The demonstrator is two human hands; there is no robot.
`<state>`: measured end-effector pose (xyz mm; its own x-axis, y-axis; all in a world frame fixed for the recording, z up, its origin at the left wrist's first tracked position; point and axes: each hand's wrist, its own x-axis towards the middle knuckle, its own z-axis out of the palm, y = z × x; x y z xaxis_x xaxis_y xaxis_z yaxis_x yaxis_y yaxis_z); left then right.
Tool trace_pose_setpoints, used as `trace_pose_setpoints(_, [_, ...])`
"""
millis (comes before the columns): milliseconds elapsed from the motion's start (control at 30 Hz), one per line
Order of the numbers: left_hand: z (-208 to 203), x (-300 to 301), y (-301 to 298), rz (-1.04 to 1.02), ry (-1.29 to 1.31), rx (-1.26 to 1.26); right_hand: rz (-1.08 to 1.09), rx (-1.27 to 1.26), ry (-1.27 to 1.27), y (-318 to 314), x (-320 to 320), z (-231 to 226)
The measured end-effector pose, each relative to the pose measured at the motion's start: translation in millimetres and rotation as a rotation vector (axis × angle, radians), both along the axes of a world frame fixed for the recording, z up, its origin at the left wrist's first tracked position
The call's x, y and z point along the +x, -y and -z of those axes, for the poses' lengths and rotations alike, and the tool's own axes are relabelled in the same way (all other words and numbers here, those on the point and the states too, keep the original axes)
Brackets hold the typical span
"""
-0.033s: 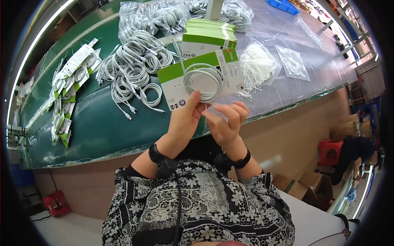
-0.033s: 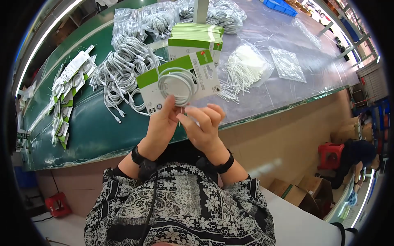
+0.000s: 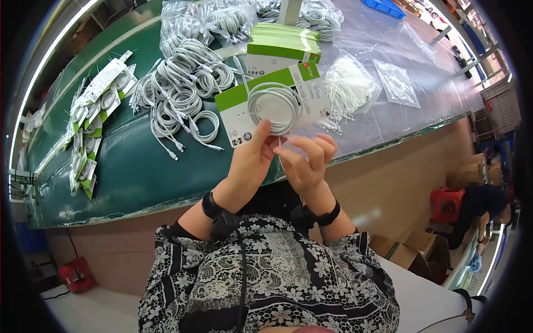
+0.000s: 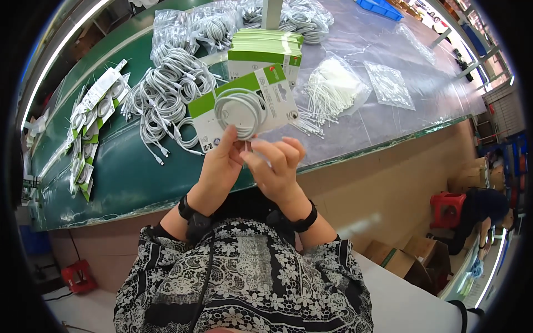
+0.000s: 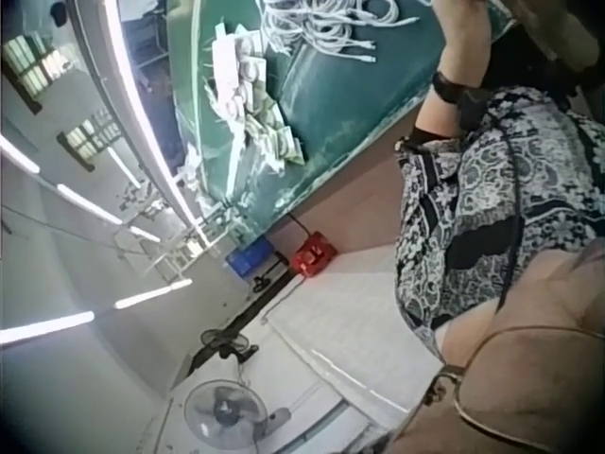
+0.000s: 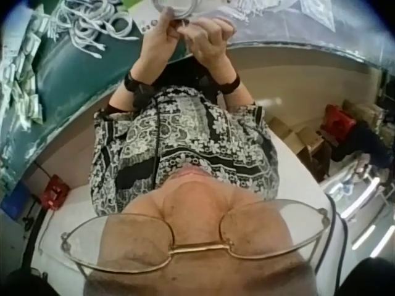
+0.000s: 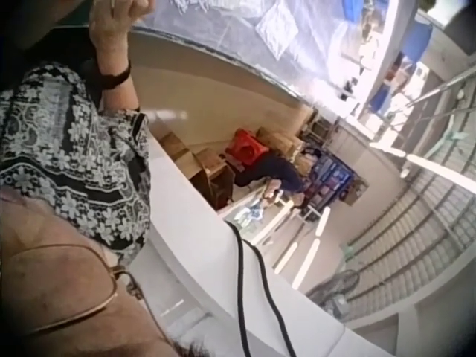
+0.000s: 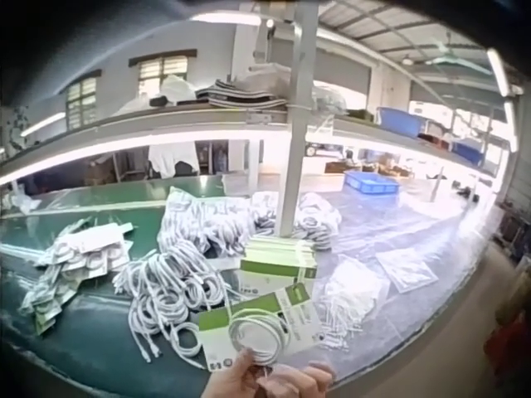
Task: The person places a cable onto a card, threads a zip tie through the card and around the cable, and pulls it tight. They then turn the card over to thread a second zip tie through the card, pull it tight, and place the finished unit onto a stack.
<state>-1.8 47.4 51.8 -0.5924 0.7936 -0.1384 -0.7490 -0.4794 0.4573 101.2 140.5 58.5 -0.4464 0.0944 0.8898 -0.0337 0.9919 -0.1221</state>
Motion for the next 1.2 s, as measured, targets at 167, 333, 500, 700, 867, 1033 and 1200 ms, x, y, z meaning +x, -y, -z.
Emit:
trace_pose_setpoints(167, [-2,0,-6,-0.018,0.056,0.006,0.077,-0.093,0.027,-11,1,9])
trace_pose_setpoints(333, [-3,3,-8,-0.022,0.036,-0.004,0.074,0.04,0.062,-11,0,6])
trace_pose_setpoints(500, [9,9,-10,-0.004,0.125,0.033,0.121,0.074,0.015,-11,-3,4])
trace_pose_setpoints(700, [-1,13,-21,-0.204,-0.01,0.003,0.25,-0.135,0.046,-10,-4,5])
trace_pose_setpoints(867, [-7,13,-25,-0.457,-0.913,-0.033,-0.28,-1.323,-0.227,10,-13,16])
trace_pose_setpoints(1033, [-39,16,-13,-0.655,-1.401,0.08,-0.536,-2.072,-0.317,14,5,52])
trace_pose_setpoints(1200, [-42,12,-4,-0.645,-1.503,0.157,-0.697,-1.72,-0.085,7,3,50])
